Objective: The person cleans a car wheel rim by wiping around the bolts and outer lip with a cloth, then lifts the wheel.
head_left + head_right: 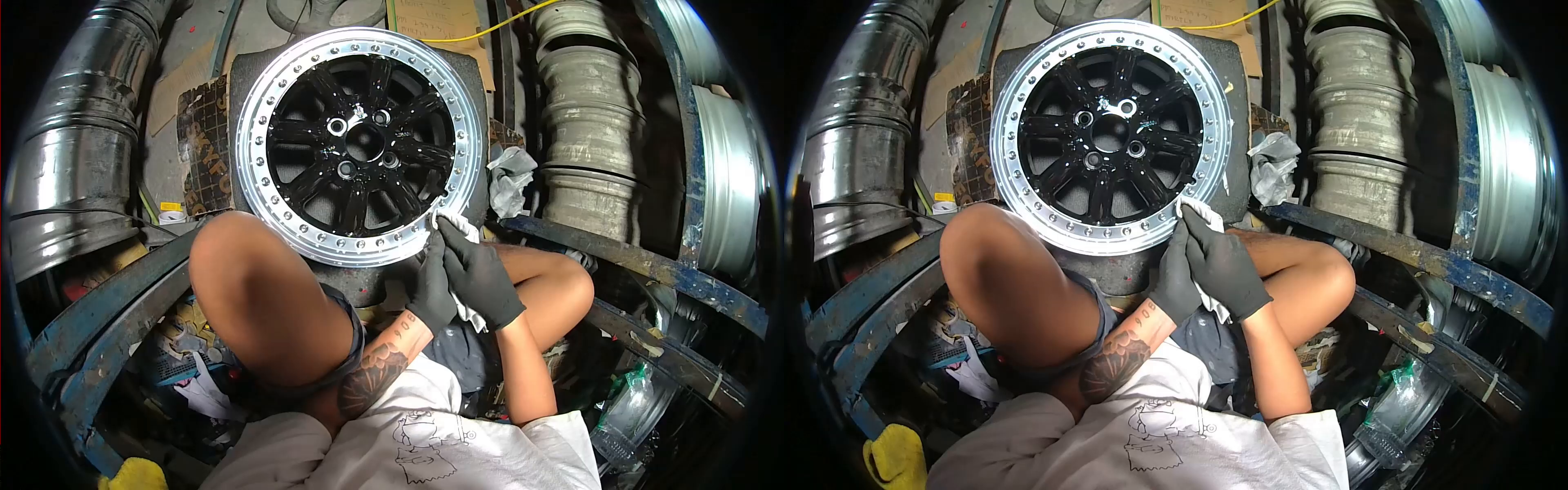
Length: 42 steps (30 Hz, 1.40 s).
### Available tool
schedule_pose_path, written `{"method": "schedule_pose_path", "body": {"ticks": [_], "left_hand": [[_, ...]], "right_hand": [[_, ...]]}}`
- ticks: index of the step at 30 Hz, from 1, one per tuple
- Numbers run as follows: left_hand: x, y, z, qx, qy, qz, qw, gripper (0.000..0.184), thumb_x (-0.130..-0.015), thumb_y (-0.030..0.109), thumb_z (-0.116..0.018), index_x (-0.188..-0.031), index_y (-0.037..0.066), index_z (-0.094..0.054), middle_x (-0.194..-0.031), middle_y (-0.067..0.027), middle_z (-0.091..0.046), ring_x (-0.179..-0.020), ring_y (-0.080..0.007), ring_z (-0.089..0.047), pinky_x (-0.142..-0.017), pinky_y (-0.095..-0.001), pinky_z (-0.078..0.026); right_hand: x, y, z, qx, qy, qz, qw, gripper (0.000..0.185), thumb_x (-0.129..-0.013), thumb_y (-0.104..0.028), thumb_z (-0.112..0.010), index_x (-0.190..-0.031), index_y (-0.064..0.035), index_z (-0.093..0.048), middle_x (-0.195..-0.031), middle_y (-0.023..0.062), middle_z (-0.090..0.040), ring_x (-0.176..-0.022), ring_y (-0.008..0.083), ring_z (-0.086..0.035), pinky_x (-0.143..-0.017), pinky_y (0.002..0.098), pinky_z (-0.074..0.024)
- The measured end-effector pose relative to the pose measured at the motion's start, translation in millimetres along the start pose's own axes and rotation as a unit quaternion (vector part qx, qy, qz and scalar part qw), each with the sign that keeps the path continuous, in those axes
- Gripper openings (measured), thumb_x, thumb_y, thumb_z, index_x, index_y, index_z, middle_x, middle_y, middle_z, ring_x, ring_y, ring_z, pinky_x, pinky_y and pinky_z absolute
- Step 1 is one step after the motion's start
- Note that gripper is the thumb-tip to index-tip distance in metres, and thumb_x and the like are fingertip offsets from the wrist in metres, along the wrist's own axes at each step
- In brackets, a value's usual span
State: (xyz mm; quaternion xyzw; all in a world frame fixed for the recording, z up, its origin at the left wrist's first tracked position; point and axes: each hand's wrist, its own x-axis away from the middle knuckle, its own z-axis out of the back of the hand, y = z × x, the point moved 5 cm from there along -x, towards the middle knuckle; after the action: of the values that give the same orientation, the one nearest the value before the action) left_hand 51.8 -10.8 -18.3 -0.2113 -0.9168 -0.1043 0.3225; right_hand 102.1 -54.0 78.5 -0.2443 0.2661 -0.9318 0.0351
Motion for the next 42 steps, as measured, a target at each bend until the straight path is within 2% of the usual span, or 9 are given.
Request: {"method": "schedule_pose_path", "body": {"ticks": [5, 11, 14, 18, 25, 28, 30, 35, 42], "left_hand": [[-2.5, -0.5, -2.1, 0.021, -0.015, 0.001, 1.0, 0.055, -0.113, 0.048, -0.038, -0.152, 0.01, -0.048, -0.141, -0.0082, -0.058, -0.128, -0.0197, -0.057, -0.11, -0.0342, -0.046], [20.0, 10.8, -14.4, -0.062, -0.027, 0.028, 0.997, 0.06, -0.112, 0.048, -0.041, -0.147, 0.0, -0.051, -0.137, -0.0138, -0.06, -0.123, -0.0194, -0.061, -0.103, -0.0334, -0.052], [22.3, 18.3, -22.1, -0.215, -0.053, -0.013, 0.975, 0.06, -0.114, 0.047, -0.037, -0.147, -0.001, -0.05, -0.134, -0.0124, -0.06, -0.122, -0.018, -0.06, -0.102, -0.0324, -0.05], [7.6, 4.2, 0.9, -0.181, 0.036, -0.045, 0.982, 0.056, -0.113, 0.043, -0.042, -0.146, -0.001, -0.052, -0.136, -0.0112, -0.061, -0.122, -0.0177, -0.059, -0.104, -0.032, -0.048], [-4.8, 4.2, 10.5, -0.218, 0.062, -0.067, 0.972, 0.057, -0.111, 0.044, -0.046, -0.146, -0.001, -0.053, -0.135, -0.0106, -0.062, -0.12, -0.0168, -0.06, -0.102, -0.0311, -0.049], [-10.4, -4.4, 17.3, -0.216, 0.061, -0.032, 0.974, 0.06, -0.111, 0.047, -0.046, -0.146, -0.001, -0.053, -0.134, -0.0105, -0.063, -0.118, -0.0165, -0.061, -0.102, -0.0308, -0.049], [-6.1, 1.5, 5.4, -0.203, 0.057, -0.046, 0.976, 0.062, -0.111, 0.05, -0.045, -0.144, -0.002, -0.053, -0.13, -0.0107, -0.063, -0.117, -0.0159, -0.062, -0.099, -0.031, -0.05], [-8.4, -2.4, -1.9, -0.121, 0.035, -0.013, 0.992, 0.064, -0.111, 0.054, -0.042, -0.143, -0.001, -0.051, -0.125, -0.0107, -0.064, -0.116, -0.0167, -0.063, -0.099, -0.0318, -0.053], [-5.1, -11.1, 9.1, -0.144, 0.053, 0.024, 0.988, 0.062, -0.11, 0.054, -0.045, -0.142, 0.001, -0.053, -0.122, -0.0082, -0.065, -0.109, -0.0154, -0.064, -0.092, -0.0303, -0.054]], "right_hand": [[3.0, 3.4, -9.9, 0.064, 0.008, -0.043, 0.997, 0.05, -0.101, -0.016, -0.058, -0.149, -0.0003, -0.054, -0.126, 0.0322, -0.067, -0.117, 0.0455, -0.067, -0.102, 0.0443, -0.0512], [7.2, 15.9, 2.3, -0.199, -0.037, 0.005, 0.979, 0.054, -0.101, -0.011, -0.056, -0.152, 0.0043, -0.049, -0.143, 0.0257, -0.063, -0.133, 0.0255, -0.06, -0.113, 0.0353, -0.0429], [27.0, 23.6, -8.3, -0.248, 0.082, -0.008, 0.965, 0.054, -0.1, -0.005, -0.053, -0.153, 0.0052, -0.046, -0.15, 0.0255, -0.057, -0.141, 0.0276, -0.054, -0.117, 0.0363, -0.0391], [22.5, 36.5, -33.7, -0.312, 0.079, -0.034, 0.946, 0.055, -0.1, -0.003, -0.05, -0.154, 0.0063, -0.045, -0.155, 0.0244, -0.052, -0.146, 0.0275, -0.048, -0.12, 0.0359, -0.035], [12.1, 45.1, -39.2, -0.307, 0.063, -0.068, 0.947, 0.054, -0.103, -0.003, -0.049, -0.156, 0.0048, -0.043, -0.152, 0.0216, -0.056, -0.141, 0.0224, -0.051, -0.117, 0.0337, -0.0387], [9.0, 52.2, -27.5, -0.35, -0.021, -0.117, 0.929, 0.056, -0.102, -0.003, -0.052, -0.158, 0.0024, -0.043, -0.14, 0.0038, -0.062, -0.113, 0.0076, -0.057, -0.101, 0.0243, -0.0453], [-1.4, 56.6, -21.1, -0.33, -0.034, -0.08, 0.94, 0.055, -0.103, -0.003, -0.052, -0.157, 0.0013, -0.044, -0.133, 0.0134, -0.069, -0.112, 0.0123, -0.062, -0.103, 0.0293, -0.0474], [-14.7, 56.2, -6.6, -0.293, -0.098, -0.059, 0.949, 0.052, -0.103, -0.006, -0.056, -0.154, 0.0009, -0.048, -0.133, 0.0159, -0.07, -0.117, 0.0142, -0.061, -0.105, 0.031, -0.0468], [-3.3, 41.8, -4.4, -0.139, -0.02, 0.006, 0.99, 0.053, -0.1, -0.009, -0.059, -0.152, -0.0025, -0.051, -0.132, 0.0281, -0.068, -0.12, 0.0268, -0.07, -0.102, 0.036, -0.0509]]}}
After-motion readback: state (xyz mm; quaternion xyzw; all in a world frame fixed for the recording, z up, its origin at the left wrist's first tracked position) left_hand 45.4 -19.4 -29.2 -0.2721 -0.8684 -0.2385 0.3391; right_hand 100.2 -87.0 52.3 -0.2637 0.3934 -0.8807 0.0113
